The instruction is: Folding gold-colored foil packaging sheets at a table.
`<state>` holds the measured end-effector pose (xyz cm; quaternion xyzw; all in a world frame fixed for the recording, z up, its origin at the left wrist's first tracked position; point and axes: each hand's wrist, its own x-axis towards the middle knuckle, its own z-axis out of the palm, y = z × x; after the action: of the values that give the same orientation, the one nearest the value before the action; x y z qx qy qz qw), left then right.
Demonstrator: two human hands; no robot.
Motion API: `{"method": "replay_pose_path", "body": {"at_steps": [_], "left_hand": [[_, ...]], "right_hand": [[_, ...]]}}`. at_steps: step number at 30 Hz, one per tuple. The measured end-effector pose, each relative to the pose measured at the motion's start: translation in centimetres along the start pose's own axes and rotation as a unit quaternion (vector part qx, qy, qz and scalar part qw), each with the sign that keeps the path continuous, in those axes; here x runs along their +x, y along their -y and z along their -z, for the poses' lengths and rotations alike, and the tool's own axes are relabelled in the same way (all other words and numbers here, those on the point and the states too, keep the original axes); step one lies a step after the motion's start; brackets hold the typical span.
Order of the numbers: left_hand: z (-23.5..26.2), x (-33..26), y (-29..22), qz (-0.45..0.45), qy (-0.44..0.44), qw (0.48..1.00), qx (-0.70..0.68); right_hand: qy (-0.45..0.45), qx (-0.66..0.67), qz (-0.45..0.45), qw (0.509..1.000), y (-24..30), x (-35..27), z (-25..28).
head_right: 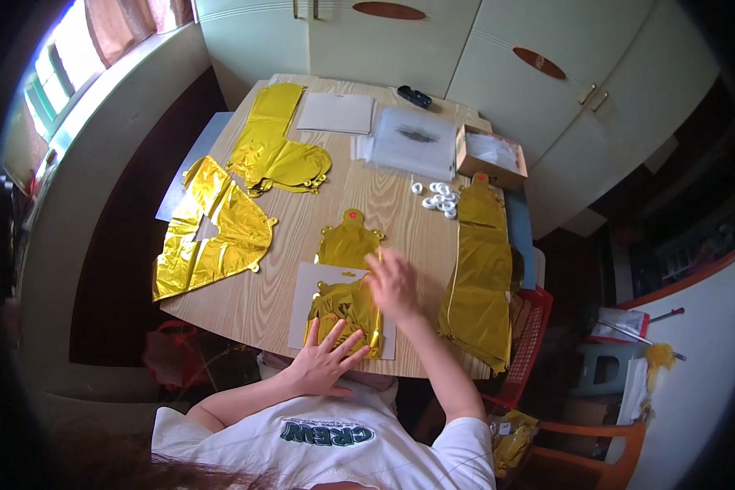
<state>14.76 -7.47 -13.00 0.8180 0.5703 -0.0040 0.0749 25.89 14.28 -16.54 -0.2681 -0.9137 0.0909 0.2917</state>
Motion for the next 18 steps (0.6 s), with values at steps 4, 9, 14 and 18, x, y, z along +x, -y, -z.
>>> {"method": "replay_pose_path", "body": {"at_steps": [4, 9, 14, 18], "left_hand": [[0.3, 0.1, 0.1, -0.006, 0.074, 0.997, -0.018], [-1.3, -0.3, 0.0, 0.013, 0.030, 0.999, -0.012], [-0.8, -0.3, 0.1, 0.012, 0.052, 0.998, -0.014], [-0.8, -0.4, 0.1, 0.018, 0.029, 0.999, -0.022]], "right_hand": [[0.184, 0.235, 0.186, 0.936, 5.7, -1.6, 1.7], [0.282, 0.204, 0.223, 0.911, 7.0, -2.9, 0.9], [0.292, 0.181, 0.236, 0.909, 6.8, -2.3, 0.4], [0.291, 0.162, 0.242, 0.911, 6.7, -1.7, 0.3]]}}
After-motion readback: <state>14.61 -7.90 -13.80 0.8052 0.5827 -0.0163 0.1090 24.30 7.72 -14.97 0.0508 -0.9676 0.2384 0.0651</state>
